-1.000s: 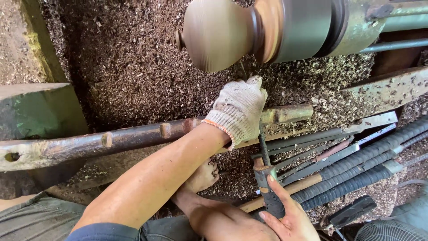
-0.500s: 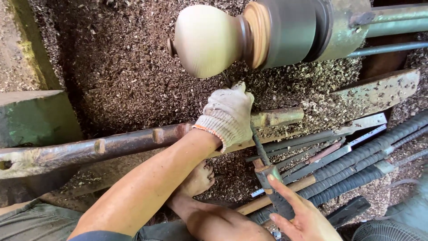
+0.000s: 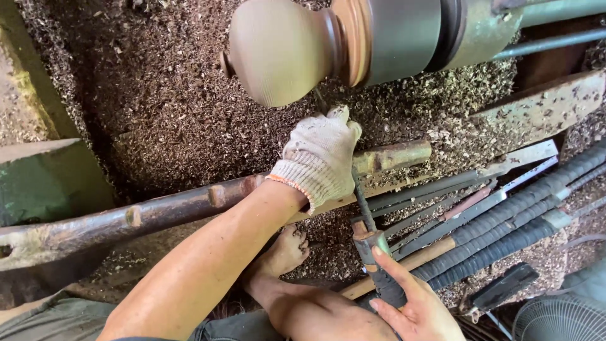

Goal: The person shapes a spinning wooden bowl blank mounted on a lathe, holding a chisel against the rotating wood with one hand while bracing it on a tool rest. They briefly stop to touch and check the bowl's surface, then resume cutting with the chisel.

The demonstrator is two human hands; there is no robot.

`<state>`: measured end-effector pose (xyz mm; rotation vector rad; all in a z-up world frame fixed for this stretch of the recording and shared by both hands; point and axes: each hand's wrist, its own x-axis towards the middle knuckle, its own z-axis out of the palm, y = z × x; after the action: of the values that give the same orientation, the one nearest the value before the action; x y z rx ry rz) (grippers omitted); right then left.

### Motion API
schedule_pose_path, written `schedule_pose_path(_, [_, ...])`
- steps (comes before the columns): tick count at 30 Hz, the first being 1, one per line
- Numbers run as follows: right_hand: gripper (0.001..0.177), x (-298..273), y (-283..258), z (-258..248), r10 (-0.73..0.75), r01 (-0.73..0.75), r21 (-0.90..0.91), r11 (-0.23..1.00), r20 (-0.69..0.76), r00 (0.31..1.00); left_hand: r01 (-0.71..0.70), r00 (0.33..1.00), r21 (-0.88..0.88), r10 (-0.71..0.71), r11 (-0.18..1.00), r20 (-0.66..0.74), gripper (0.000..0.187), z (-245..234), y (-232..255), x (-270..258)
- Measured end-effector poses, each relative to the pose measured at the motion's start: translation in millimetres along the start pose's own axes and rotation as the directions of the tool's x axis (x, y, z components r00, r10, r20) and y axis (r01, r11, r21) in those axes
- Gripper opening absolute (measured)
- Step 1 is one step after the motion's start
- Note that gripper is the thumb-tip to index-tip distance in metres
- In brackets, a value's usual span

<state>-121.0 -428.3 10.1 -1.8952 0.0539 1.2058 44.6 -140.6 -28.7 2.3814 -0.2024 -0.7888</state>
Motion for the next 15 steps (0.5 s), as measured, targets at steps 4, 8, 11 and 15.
schedule_pose_path(4, [0.082, 1, -3, 5, 0.003, -0.002, 0.039, 0.999, -0.018, 1.0, -0.005, 1.0, 0.023, 0.005, 1.0, 0.002, 0.049, 1, 1, 2])
schedule_pose_path(8, [0.083, 3, 1, 9, -0.003, 0.005, 0.122, 0.993, -0.021, 1.0, -0.018, 1.0, 0.036, 0.019, 0.999, -0.015, 0.047, 1, 0, 1])
schedule_pose_path(11, [0.08, 4, 1, 11, -0.07, 0.072, 0.08, 0.994, -0.03, 0.997, -0.014, 1.0, 0.045, 0.013, 0.999, 0.019, 0.048, -1, 1, 3])
schedule_pose_path(15, [0.08, 4, 8, 14, -0.091, 0.093, 0.065, 0.993, -0.039, 0.995, 0.001, 0.999, 0.056, -0.003, 0.998, 0.047, 0.045, -3, 3, 2])
